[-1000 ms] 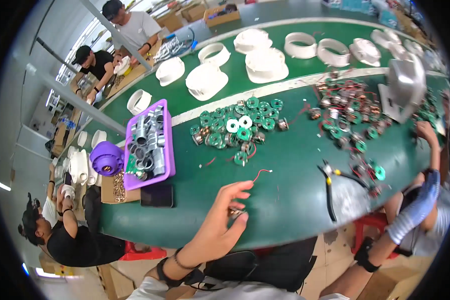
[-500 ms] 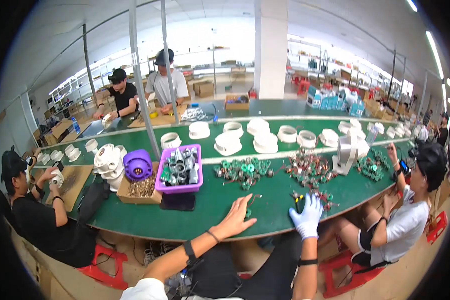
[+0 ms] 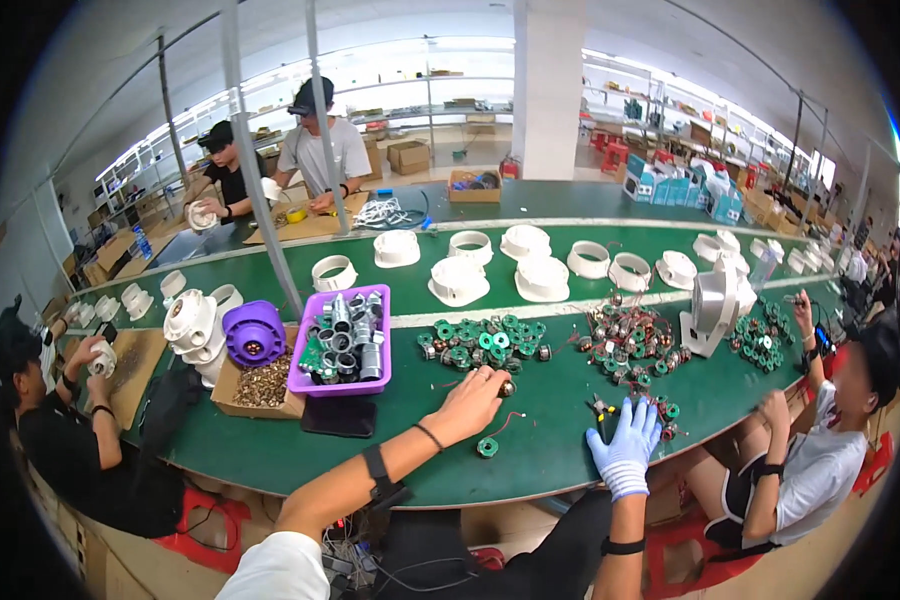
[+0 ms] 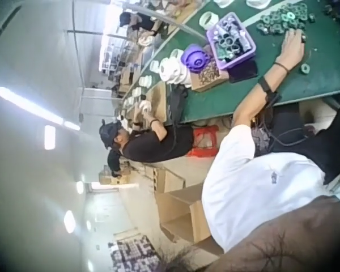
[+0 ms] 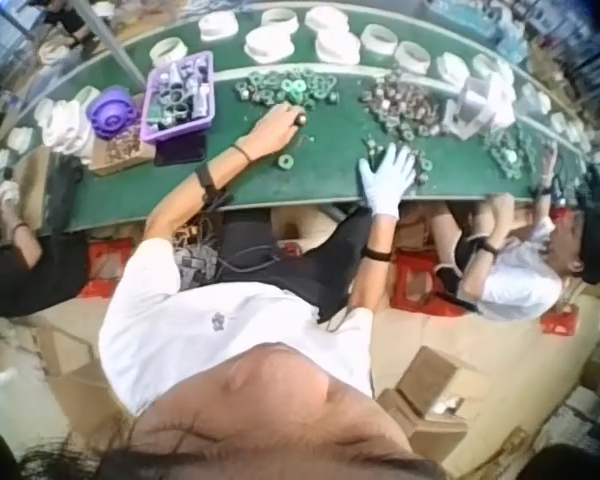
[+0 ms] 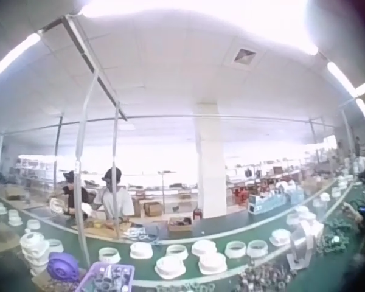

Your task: Assembling electronic components by trimming wires and installing boards into plastic housings.

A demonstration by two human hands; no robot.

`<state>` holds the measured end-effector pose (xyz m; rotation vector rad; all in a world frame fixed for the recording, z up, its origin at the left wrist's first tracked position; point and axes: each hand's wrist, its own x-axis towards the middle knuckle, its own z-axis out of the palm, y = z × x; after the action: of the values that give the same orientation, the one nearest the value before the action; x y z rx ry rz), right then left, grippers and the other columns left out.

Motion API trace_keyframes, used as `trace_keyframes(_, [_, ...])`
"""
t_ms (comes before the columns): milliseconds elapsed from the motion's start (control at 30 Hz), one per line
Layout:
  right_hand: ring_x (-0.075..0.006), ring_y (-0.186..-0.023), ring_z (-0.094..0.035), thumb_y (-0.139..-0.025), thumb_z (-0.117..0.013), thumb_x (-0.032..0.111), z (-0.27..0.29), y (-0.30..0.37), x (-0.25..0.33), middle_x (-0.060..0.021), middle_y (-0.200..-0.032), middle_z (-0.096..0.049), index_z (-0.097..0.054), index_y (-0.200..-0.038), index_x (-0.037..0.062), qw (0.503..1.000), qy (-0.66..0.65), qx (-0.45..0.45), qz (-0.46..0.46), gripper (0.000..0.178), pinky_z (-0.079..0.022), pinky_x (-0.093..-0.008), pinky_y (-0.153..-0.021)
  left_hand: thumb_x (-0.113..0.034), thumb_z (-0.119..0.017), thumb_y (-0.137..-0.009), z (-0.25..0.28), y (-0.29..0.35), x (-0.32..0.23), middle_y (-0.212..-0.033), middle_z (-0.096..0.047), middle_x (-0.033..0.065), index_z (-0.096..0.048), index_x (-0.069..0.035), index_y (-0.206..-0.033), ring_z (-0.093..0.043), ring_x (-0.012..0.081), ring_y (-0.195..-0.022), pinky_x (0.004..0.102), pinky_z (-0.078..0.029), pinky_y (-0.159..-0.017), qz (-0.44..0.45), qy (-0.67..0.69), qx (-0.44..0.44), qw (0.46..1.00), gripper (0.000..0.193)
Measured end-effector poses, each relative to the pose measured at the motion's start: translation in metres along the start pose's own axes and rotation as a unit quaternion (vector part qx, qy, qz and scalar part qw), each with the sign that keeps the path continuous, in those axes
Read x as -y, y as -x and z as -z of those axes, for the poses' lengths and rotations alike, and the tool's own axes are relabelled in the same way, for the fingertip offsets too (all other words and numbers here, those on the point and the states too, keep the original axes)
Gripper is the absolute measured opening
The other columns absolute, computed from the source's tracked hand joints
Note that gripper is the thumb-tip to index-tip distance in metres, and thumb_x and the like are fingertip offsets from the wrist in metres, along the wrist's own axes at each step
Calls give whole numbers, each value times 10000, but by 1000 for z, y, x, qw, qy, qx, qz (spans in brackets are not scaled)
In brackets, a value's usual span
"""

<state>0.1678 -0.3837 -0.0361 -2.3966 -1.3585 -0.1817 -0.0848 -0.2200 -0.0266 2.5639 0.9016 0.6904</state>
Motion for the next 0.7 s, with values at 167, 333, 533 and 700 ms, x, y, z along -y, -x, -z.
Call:
trace_keyframes(167, [-411,-1348,-415,-779,-740,429,-7,-7,-2,-185,-1375,-529,-511,-1383,13,997,10,-26,67,768,-245,-596,-1152,-16,-686,-838,54,22,-10,-1241,-549,161,-581,-84,-1265,-556,370,-1162,440,-474,-995,-65,12,-52,996,445])
trace_keyframes(333, [-348,-1110,-533,-809,-737,285,-3,7,14,-137,-1128,-609,-601,-1284,26,988,49,-89,114,558,-338,-569,-1072,-171,-774,-840,73,44,-11,-1108,-575,144,-596,-40,-1126,-615,349,-1017,427,-512,-871,128,42,-8,991,362])
trace_keyframes(533, [-361,-1068,-544,-758,-795,316,-8,19,26,-162,-1083,-593,-620,-1251,11,991,2,-81,106,606,-429,-499,-947,-247,-760,-865,24,42,17,-1096,-556,195,-544,-9,-1124,-575,373,-1056,461,-494,-909,88,-5,4,996,413])
trace_keyframes(700, [-365,-1073,-539,-721,-827,395,-1,36,27,-176,-1102,-583,-613,-1264,5,995,26,-85,37,703,-433,-489,-946,-90,-730,-872,35,42,25,-1029,-628,149,-540,-25,-1180,-663,316,-971,406,-546,-839,91,158,15,983,368])
